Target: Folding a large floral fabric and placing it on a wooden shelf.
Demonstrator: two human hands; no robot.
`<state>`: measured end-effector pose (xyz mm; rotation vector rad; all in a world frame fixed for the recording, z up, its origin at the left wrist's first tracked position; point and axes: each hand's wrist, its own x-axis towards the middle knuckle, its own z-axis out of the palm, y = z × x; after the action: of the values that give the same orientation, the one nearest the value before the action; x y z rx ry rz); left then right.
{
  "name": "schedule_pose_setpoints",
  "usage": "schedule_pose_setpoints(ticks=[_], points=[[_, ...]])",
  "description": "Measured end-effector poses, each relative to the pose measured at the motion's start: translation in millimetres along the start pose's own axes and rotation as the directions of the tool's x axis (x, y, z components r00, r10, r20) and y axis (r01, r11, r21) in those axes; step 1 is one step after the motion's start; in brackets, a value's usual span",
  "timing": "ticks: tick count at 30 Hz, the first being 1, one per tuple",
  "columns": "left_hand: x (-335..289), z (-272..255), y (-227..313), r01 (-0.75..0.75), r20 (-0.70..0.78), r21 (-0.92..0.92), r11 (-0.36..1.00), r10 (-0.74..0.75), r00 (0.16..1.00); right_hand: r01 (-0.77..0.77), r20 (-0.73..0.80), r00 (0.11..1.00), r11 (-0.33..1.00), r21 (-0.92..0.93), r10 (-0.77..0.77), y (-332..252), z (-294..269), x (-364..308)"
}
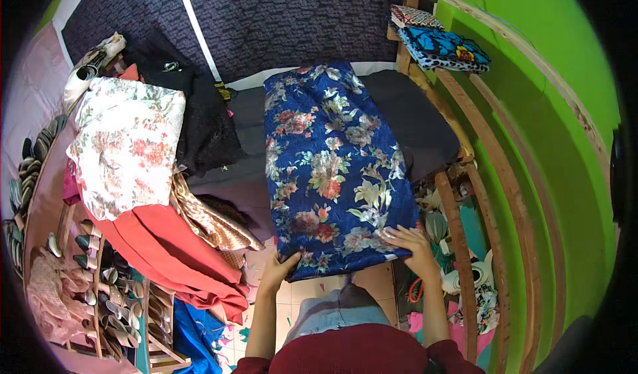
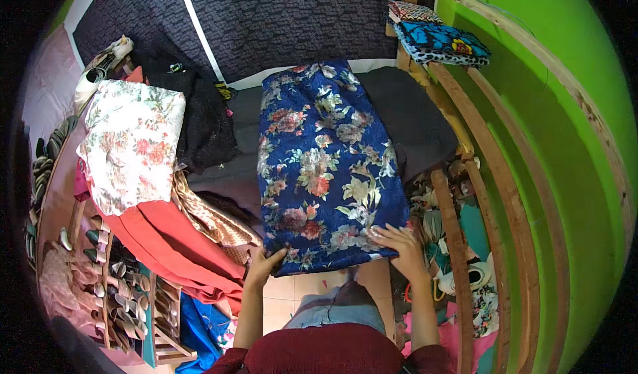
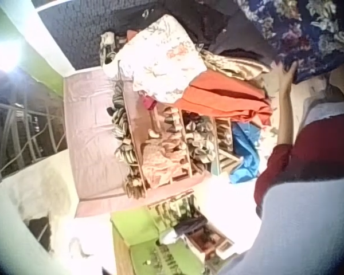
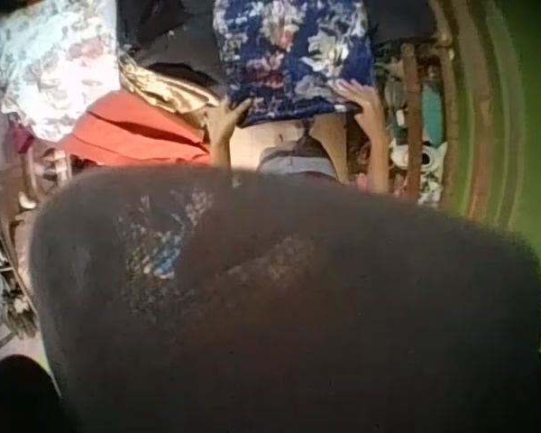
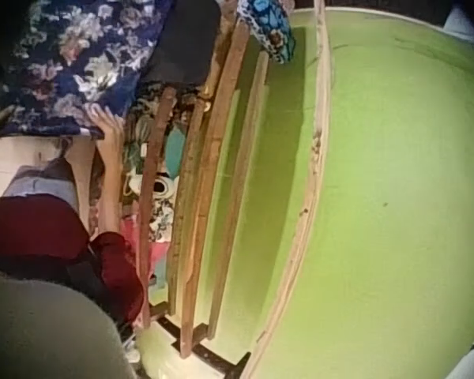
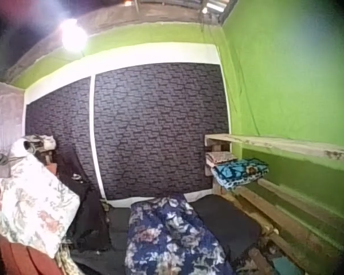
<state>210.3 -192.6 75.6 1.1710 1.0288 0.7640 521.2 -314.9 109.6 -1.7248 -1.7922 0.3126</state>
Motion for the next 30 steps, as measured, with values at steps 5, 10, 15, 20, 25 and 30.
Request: schedule_pose_setpoints(ticks=[5, 10, 15, 20, 25, 30], points=[[13, -3, -47, 0.015, -0.054, -0.029, 0.999, -0.017, 0.998, -0.029, 0.010, 0.999, 0.995, -0.092, 0.030, 14, 38, -2], [-12, 3, -13, -0.115, -0.067, -0.031, 0.993, 0.113, 0.991, -0.036, 0.095, 0.995, 0.999, -0.003, 0.036, -6, -4, -1], [-69, 4, 60, -0.232, 0.026, 0.003, 0.973, 0.232, 0.972, -0.046, 0.090, 0.995, 0.999, 0.007, 0.045, -75, -87, -18], [-104, -9, 49, -0.297, 0.350, 0.082, 0.951, 0.251, 0.902, -0.092, 0.270, 0.960, 0.995, 0.036, 0.079, -89, -103, -52], [-86, -21, -59, 0.075, 0.222, 0.090, 0.993, -0.093, 0.971, -0.194, 0.385, 0.905, 0.981, -0.004, 0.180, -41, -16, -67], [-31, -20, -147, -0.017, -0.025, -0.014, 1.000, 0.017, 1.000, -0.121, 0.234, 0.962, 0.987, -0.106, 0.143, 21, 89, -61]])
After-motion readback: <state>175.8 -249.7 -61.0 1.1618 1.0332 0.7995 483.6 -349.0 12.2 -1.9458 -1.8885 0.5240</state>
